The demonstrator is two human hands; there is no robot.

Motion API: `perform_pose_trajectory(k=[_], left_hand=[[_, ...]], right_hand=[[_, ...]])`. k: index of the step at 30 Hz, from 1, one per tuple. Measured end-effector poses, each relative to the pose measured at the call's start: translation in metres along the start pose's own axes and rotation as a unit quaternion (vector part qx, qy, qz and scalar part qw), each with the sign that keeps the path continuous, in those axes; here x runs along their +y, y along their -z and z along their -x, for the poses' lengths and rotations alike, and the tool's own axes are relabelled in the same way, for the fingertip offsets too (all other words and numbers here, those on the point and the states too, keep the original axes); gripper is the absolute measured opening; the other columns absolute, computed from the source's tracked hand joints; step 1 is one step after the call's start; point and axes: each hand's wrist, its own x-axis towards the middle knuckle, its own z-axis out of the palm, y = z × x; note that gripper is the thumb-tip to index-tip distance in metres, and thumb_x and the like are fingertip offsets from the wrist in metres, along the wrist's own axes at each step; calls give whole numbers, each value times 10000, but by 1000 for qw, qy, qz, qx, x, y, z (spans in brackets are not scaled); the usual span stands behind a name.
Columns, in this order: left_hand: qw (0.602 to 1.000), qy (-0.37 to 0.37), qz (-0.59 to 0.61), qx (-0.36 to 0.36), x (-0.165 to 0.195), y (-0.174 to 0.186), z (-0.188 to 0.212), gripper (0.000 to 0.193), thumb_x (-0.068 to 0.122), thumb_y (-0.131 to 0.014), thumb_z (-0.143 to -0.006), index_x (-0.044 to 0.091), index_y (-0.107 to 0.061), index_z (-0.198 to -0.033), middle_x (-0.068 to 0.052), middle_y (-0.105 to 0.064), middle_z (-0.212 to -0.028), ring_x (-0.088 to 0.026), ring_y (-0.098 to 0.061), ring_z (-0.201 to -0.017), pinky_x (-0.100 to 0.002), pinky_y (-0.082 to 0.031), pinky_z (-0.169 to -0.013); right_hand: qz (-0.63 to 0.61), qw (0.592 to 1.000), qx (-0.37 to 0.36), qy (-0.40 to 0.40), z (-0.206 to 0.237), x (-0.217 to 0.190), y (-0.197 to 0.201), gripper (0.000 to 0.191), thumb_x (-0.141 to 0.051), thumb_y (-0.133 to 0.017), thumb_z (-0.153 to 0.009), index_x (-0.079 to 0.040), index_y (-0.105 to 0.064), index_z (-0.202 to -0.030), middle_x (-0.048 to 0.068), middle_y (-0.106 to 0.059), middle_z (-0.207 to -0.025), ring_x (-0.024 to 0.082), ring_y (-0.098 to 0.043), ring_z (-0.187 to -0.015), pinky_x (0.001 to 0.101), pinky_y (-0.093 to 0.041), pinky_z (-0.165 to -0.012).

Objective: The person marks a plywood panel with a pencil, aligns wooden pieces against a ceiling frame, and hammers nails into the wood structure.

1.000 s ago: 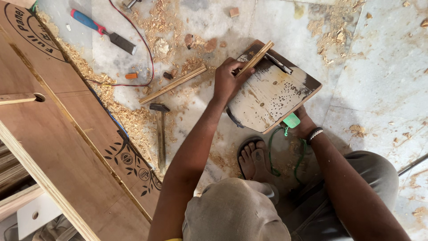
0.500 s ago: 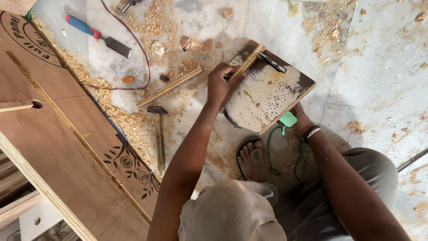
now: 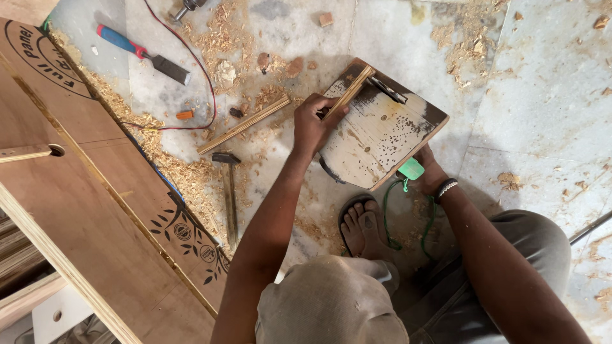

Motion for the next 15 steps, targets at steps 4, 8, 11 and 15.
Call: perform_pose_trajectory(k=[4, 8, 11, 15], left_hand=[[1000, 0, 17, 1, 4, 2, -3, 252, 287, -842, -876, 69, -797, -996, -73, -732, -890, -143, -700, -800, -302, -550, -709], [1000, 5, 21, -1, 10, 4, -3, 247, 286, -831, -877, 72, -801, -998, -70, -731, -885, -136, -699, -791, -296, -557, -707], [1000, -9, 5, 12, 9, 0, -4, 259, 284, -848, -878, 64, -796, -1005, -75, -727, -875, -144, -699, -799, -307, -549, -690], [995, -8, 85, 44, -3, -8, -9, 287, 297, -814, -951, 71, -742, -1112, -51, -762, -964, -131, -727, -858, -287, -578, -770]], right_hand=[[18, 1000, -5, 24, 0, -6, 0, 1117, 19, -823, -730, -112, -133, -1599, 122, -516, -1489, 266, -540, -1348, 434, -456, -1109], [-15, 999, -15, 48, 1, -13, -1, 1069, 18, -776, -768, -111, -118, -1601, 117, -535, -1479, 252, -539, -1352, 423, -456, -1097], [-27, 999, -11, 40, 2, -12, 0, 1033, 27, -761, -772, -119, -156, -1596, 112, -545, -1464, 239, -553, -1341, 414, -487, -1072], [-22, 999, -10, 27, 0, -5, 1, 1084, 44, -787, -711, -125, -158, -1577, 107, -566, -1412, 227, -569, -1297, 414, -512, -1038]])
